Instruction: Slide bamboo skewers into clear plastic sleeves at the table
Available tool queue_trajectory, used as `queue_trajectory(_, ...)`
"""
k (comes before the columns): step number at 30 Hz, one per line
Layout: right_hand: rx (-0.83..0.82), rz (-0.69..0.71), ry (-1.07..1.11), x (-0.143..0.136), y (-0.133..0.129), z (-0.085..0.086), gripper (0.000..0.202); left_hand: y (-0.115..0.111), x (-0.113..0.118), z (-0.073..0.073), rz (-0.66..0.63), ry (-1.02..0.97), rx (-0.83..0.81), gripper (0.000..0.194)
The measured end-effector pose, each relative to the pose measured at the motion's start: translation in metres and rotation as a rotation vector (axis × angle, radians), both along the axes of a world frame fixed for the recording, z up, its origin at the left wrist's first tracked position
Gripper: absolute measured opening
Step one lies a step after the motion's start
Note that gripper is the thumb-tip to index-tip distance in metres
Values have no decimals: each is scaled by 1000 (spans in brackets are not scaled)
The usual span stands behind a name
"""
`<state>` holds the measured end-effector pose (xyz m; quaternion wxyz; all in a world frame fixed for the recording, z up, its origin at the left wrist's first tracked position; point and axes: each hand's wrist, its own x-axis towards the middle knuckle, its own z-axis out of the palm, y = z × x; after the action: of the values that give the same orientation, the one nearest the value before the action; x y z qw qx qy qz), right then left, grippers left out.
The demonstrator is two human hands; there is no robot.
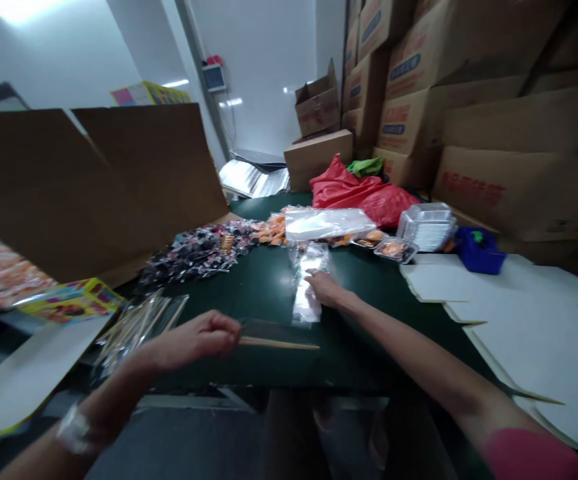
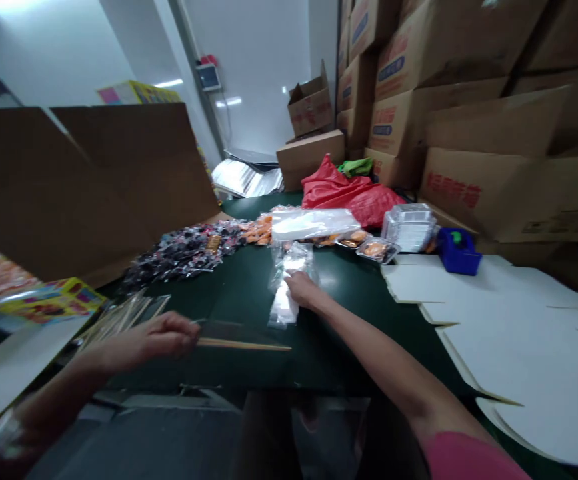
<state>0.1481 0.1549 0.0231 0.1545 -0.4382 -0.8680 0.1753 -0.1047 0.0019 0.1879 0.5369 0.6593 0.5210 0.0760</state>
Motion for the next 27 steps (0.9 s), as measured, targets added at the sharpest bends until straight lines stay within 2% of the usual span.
queue_trajectory(2,-26,27,73,2,-19,24,35,14,15,27,-150,-1,-48,25)
queue_trajectory(5,-51,83,308,1,-61,69,44,25,46,48,-266,8,-140,22)
queue_trajectory(7,-341,351,764,-5,-91,95,37,26,64,54,-320,49,-189,20)
queue_trajectory(8,-490,457,867,-8,-104,104,40,26,70,55,-342,73,-201,18)
queue_trajectory(9,-604,504,950,-11,-115,110,42,27,75,56,-361,93,-203,17)
queue_trajectory(11,-709,435,1029,-14,-132,115,28,31,78,57,-383,124,-181,15)
queue_trajectory(13,-695,272,1078,-12,-143,112,11,36,76,58,-389,143,-117,18)
queue_trajectory(14,-674,199,1098,-9,-146,109,10,37,74,57,-384,159,-43,21)
queue_trajectory(16,-628,76,1130,-4,-151,103,11,35,73,55,-297,209,233,23)
queue_trajectory(19,-495,-80,1133,4,-156,95,19,15,80,46,-26,257,745,19)
queue_trajectory(21,-391,-110,1085,8,-160,92,24,-2,91,36,37,245,945,17)
queue_trajectory(24,-238,-82,975,13,-168,93,23,-19,107,18,-123,291,1075,19)
queue_trajectory(27,-90,-68,876,19,-177,96,22,-17,118,9,-235,421,1096,20)
